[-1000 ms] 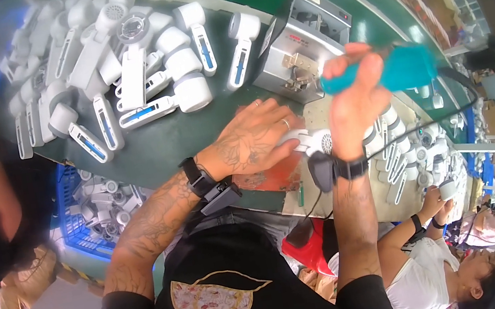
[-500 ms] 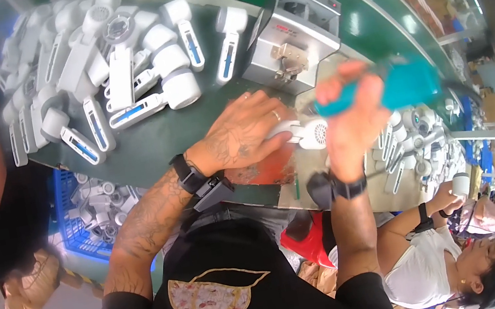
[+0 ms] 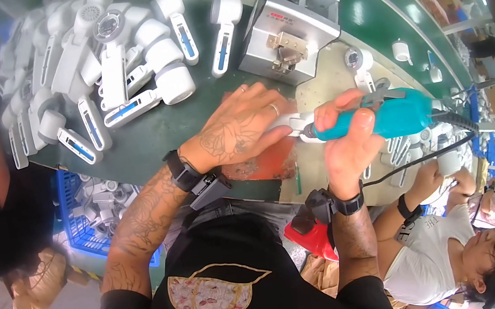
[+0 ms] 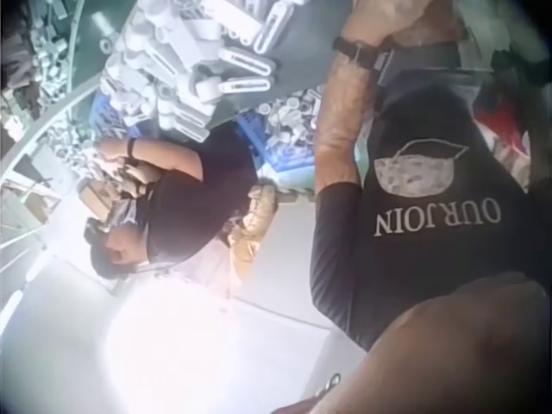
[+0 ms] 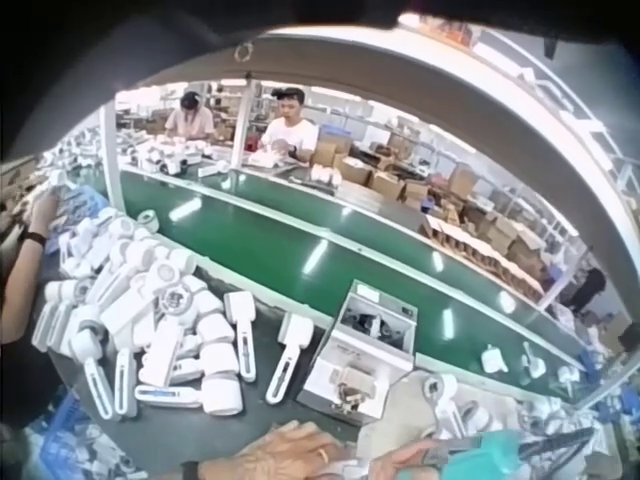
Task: The person picks up a white fan, places it on a red block, and drives a screw into the side using a power screwdriver. They then snap a white plastic cover onto the fan by hand and drive another screw into the back of the fan.
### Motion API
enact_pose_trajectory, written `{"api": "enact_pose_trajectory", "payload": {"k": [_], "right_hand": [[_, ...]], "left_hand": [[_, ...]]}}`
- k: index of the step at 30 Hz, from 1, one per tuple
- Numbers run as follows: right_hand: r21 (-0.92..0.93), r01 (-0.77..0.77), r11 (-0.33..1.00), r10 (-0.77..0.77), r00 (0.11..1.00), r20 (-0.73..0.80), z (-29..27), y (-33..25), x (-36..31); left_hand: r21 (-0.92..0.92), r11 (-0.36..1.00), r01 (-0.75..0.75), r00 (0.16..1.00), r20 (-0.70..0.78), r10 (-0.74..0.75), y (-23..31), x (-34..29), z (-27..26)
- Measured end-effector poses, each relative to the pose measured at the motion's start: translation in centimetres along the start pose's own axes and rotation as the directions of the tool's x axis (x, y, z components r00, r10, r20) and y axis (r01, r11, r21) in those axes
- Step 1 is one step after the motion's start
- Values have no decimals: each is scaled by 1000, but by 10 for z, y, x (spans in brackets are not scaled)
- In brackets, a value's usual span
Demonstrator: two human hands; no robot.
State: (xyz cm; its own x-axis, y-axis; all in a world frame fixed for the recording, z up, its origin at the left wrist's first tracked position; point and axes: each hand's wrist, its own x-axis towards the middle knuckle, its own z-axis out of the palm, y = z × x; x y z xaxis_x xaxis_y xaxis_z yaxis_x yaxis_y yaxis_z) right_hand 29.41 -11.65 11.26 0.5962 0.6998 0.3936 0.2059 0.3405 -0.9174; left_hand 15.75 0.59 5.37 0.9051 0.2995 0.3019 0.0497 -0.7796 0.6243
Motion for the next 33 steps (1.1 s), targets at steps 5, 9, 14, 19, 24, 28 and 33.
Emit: {"api": "enact_pose_trajectory", "payload": {"k": [5,9,14,19,24,28,33], "right_hand": [[67,-15,998,12,999,46,0,9,-4],[106,-28,994,23,999,43,-1,12,-4],[64,-31,997,33,999,-24,-5,10,-9],[122,-77,990,92,989,-117,-13,-14,-31],[228,91,969,-57,987,-153,-5,-29,-50],[171,67,983,-37,985,-168,-27,-28,-75],[83,-22,996,36,985,-169,-28,-28,-87]], "left_hand": [[35,999,-7,1000,-9,7,0,-2,4],[31,1000,-4,999,-40,5,3,-2,3],[31,998,-59,995,-76,61,6,0,3],[127,972,-198,958,-183,220,18,-15,0],[90,996,-22,980,-195,39,23,-46,-19],[-330,908,260,792,-466,-396,14,-80,-60],[-730,674,112,117,-664,-739,-45,-148,-141]]}}
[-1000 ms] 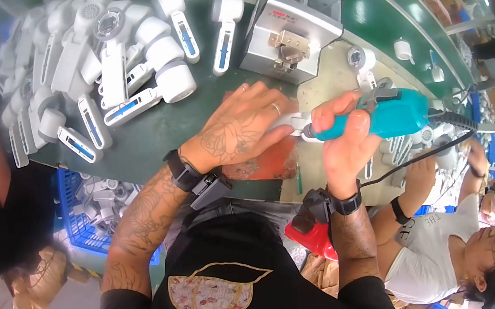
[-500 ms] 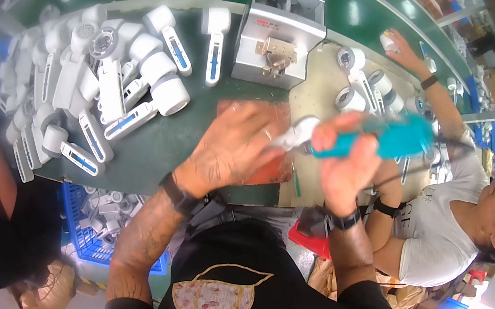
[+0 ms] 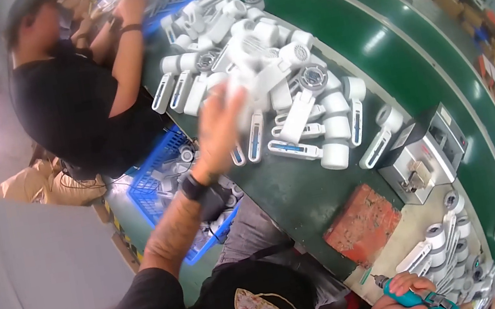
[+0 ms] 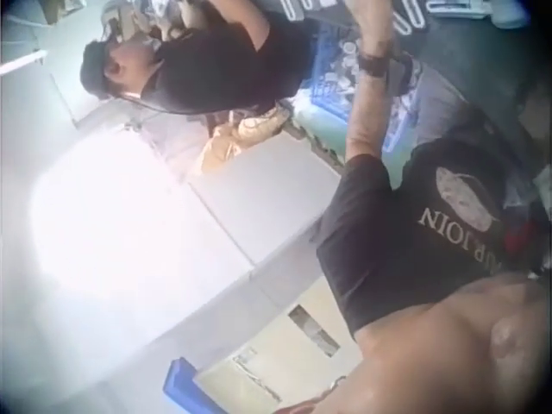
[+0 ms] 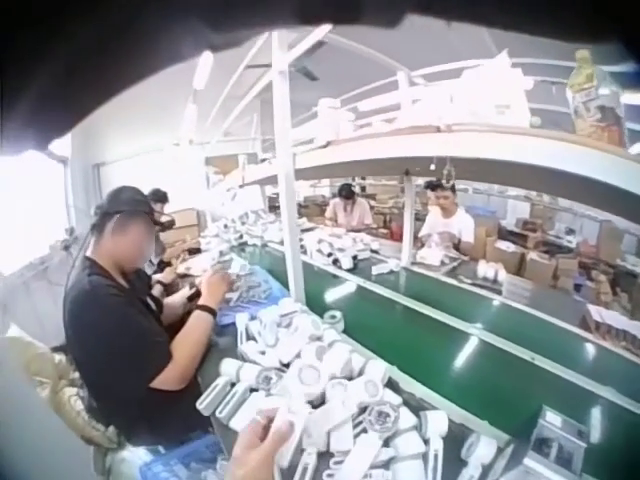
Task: The person picks up a white fan, places it on a red block, and drives a screw into the side using a power screwdriver. They then snap a white plastic cover onto the fan by hand and drive another screw into the back of the fan.
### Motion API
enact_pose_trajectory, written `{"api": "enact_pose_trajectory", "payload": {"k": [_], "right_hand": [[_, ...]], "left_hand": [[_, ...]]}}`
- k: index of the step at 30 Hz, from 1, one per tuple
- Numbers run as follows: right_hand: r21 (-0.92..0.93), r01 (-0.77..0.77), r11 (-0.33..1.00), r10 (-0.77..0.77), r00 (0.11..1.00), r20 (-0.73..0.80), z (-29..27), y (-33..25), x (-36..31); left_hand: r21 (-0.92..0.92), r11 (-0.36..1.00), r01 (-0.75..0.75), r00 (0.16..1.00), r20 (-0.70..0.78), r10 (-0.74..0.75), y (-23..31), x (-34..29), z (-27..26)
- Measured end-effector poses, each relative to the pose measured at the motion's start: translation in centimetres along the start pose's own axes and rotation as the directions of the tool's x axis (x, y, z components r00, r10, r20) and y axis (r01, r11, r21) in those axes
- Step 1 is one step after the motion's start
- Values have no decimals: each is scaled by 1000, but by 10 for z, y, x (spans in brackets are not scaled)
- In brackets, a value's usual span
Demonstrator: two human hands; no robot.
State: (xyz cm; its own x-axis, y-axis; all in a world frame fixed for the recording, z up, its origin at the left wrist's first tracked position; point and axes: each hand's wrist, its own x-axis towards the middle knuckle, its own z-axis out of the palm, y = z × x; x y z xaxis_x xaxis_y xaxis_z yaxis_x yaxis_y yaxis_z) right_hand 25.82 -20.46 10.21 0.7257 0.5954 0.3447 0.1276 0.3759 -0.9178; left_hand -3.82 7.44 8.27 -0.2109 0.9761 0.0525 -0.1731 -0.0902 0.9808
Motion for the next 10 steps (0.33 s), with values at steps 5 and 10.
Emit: {"api": "enact_pose_trajectory", "payload": {"k": [5,10], "right_hand": [[-23,10,1000,-9,998,63,5,9,-4],[9,-28,1000,27,996,90,3,12,-4]], "left_hand": [[37,995,-92,989,-115,95,17,138,-104],[906,390,-164,911,-13,413,-23,258,-149]]}}
